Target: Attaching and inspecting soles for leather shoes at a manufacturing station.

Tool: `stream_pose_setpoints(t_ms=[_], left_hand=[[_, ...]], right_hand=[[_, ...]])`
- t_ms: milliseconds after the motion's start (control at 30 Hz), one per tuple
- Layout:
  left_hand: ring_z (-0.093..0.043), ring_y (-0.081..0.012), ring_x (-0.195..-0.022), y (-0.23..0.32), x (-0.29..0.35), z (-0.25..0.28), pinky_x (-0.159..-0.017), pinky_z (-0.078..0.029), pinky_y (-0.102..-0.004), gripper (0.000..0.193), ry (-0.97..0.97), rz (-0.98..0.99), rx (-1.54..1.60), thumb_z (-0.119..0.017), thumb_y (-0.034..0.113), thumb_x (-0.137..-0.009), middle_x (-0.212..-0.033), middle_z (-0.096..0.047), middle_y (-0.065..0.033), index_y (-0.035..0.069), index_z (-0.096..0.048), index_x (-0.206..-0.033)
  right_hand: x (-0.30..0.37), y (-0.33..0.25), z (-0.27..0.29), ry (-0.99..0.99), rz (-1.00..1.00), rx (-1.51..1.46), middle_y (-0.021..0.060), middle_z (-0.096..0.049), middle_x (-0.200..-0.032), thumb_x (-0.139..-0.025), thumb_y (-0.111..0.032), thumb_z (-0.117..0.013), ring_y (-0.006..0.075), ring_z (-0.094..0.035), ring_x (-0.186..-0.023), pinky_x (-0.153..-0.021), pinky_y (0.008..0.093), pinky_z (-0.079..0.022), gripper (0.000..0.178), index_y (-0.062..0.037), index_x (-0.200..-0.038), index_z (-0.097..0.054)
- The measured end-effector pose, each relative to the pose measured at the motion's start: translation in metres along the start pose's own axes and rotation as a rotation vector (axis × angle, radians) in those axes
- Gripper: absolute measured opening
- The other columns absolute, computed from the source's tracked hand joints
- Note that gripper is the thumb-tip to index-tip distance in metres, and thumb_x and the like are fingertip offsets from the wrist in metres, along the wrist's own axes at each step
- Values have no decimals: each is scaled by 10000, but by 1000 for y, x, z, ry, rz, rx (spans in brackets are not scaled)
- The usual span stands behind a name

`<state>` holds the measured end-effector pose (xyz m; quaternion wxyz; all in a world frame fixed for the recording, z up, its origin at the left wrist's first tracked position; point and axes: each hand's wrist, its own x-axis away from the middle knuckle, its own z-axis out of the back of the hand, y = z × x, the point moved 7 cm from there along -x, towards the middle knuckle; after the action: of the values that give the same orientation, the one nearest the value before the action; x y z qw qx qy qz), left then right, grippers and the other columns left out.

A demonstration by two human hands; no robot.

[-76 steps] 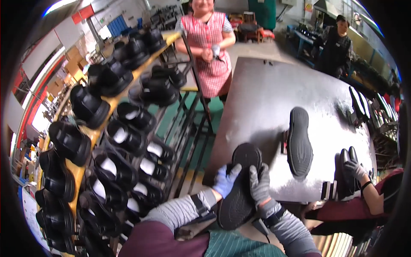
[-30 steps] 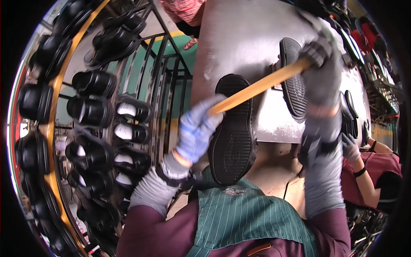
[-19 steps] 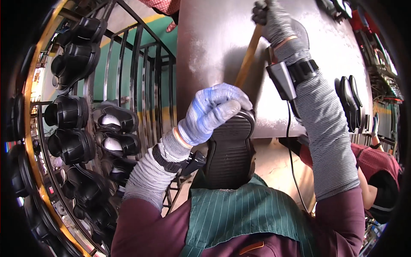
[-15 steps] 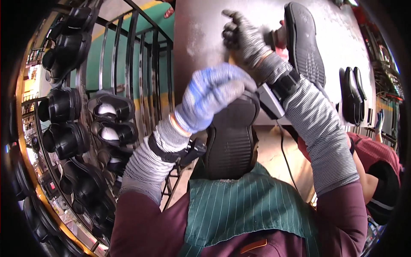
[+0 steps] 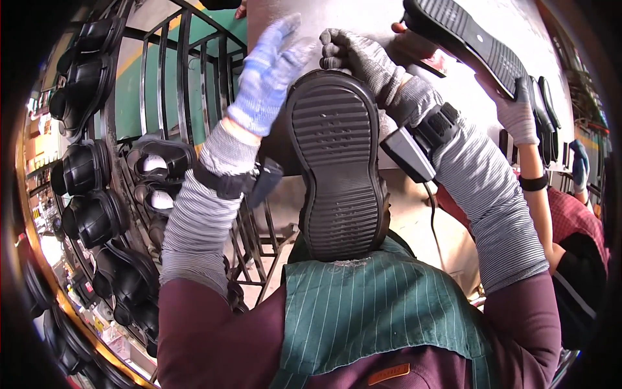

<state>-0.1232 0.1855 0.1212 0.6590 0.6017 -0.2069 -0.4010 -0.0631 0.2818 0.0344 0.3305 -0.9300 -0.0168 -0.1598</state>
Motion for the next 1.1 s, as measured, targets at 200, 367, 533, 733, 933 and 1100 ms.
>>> stream_pose_setpoints(t_ms=[200,367,533,733,933,1100], left_hand=[[-580,-199,-1030,17,25,-69,-927,-452,-295,637,-694,176,500,-541,351,-922,-1140,-572,-180,-44,-307,-1363],[-574,-148,-1028,24,67,-107,-932,-438,-270,487,-599,362,747,-444,318,-964,-1171,-583,-108,-17,-421,-1317],[-570,-110,-1008,41,176,-124,-927,-426,-247,376,-442,383,316,-396,264,-986,-1115,-613,-64,14,-521,-1238],[-591,-155,-775,155,285,-214,-756,-474,-305,388,-799,696,668,-584,347,-882,-890,-623,-77,11,-633,-1069],[-514,-69,-649,249,288,-304,-611,-450,-262,351,-996,218,410,-793,332,-717,-642,-570,-17,27,-620,-740],[-575,-324,-725,175,252,-386,-681,-471,-362,239,-1240,-661,-418,-683,269,-791,-801,-623,-147,74,-659,-928]], right_hand=[[75,-2,11,321,132,217,-5,-556,-811,-924,-178,-492,100,-552,-739,-655,230,-469,126,-92,-1013,-514],[141,12,13,176,197,-296,1,-576,-798,-961,-283,-463,114,-577,-760,-690,236,-502,205,-94,-970,-542],[259,38,5,475,281,-133,-50,-392,-627,-938,-241,-456,73,-400,-566,-495,208,-358,133,-121,-937,-512],[461,12,-61,951,646,639,-19,-475,-702,-940,-149,-463,80,-474,-589,-535,192,-421,208,-65,-1123,-509],[698,-34,-160,44,1279,476,-38,-196,-565,-1006,-385,-245,93,-245,-475,-587,275,-331,463,-161,-602,-278],[750,22,-150,390,1469,484,64,-598,-897,-870,-146,-531,169,-569,-957,-884,321,-443,158,-15,-955,-553]])
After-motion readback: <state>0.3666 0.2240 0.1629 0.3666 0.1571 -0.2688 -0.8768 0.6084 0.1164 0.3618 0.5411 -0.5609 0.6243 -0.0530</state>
